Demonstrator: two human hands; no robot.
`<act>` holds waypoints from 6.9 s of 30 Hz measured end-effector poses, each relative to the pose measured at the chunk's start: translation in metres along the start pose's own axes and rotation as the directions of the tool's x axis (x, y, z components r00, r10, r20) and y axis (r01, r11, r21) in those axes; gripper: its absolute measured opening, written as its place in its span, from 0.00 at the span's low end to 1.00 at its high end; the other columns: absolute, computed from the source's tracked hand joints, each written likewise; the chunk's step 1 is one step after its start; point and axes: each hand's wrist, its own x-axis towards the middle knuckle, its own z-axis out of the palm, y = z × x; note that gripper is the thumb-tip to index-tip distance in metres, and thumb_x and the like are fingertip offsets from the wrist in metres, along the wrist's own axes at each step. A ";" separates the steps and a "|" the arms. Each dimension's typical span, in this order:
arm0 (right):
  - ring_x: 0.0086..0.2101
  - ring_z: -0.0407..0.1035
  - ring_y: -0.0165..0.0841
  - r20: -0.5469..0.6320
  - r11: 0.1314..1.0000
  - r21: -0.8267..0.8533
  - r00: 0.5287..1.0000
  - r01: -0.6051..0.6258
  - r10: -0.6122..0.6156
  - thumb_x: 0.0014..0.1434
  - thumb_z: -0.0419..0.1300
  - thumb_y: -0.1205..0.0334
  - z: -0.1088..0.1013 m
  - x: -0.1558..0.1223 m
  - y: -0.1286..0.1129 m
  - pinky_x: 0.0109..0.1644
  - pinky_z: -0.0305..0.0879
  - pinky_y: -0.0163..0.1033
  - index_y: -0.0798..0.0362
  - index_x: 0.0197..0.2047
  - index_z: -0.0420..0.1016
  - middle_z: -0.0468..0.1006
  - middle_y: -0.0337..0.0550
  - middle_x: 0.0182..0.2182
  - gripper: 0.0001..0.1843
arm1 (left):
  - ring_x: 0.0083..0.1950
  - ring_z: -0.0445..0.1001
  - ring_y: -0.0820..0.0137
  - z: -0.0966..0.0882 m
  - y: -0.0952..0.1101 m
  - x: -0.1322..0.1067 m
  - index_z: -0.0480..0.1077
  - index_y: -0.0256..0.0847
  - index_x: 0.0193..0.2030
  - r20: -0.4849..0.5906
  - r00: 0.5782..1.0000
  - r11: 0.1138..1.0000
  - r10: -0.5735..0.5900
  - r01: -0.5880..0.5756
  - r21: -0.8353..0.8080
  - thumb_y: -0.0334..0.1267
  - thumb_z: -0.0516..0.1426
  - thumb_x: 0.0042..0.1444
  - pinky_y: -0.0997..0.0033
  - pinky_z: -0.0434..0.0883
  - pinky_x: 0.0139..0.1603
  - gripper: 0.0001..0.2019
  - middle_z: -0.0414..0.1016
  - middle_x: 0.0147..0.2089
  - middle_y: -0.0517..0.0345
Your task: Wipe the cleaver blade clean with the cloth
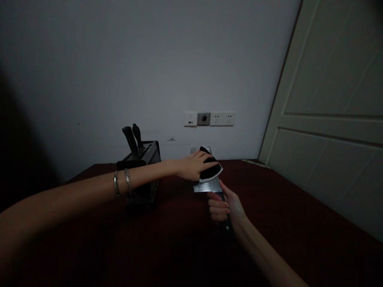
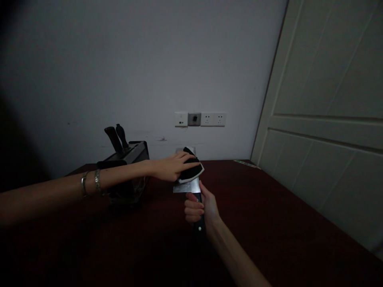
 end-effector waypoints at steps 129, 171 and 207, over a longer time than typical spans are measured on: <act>0.10 0.38 0.17 -0.002 0.996 0.042 0.997 -0.079 0.079 0.58 0.47 0.44 0.008 0.005 0.016 0.13 0.42 0.24 0.55 0.19 0.55 0.49 0.26 0.10 0.25 | 0.68 0.32 0.62 0.025 -0.020 0.000 0.43 0.30 0.65 -0.057 0.962 0.961 -0.266 0.269 0.056 0.48 0.33 0.63 0.58 0.41 0.64 0.29 0.34 0.68 0.43; 0.12 0.34 0.18 -0.114 0.999 -0.048 0.993 -0.011 0.005 0.55 0.52 0.48 0.006 0.002 0.006 0.13 0.41 0.25 0.56 0.19 0.58 0.47 0.25 0.11 0.22 | 0.59 0.60 0.68 0.036 0.047 -0.034 0.67 0.34 0.50 -0.412 0.907 0.824 0.084 -0.296 -0.483 0.28 0.46 0.59 0.60 0.63 0.57 0.15 0.71 0.51 0.48; 0.11 0.39 0.18 -0.008 0.998 -0.020 0.998 -0.065 0.065 0.58 0.46 0.45 0.011 0.000 0.007 0.14 0.43 0.25 0.56 0.21 0.59 0.49 0.27 0.11 0.25 | 0.67 0.44 0.69 0.029 0.018 -0.044 0.55 0.43 0.59 -0.193 0.976 0.946 0.105 -0.158 -0.283 0.31 0.45 0.61 0.59 0.49 0.65 0.19 0.56 0.63 0.57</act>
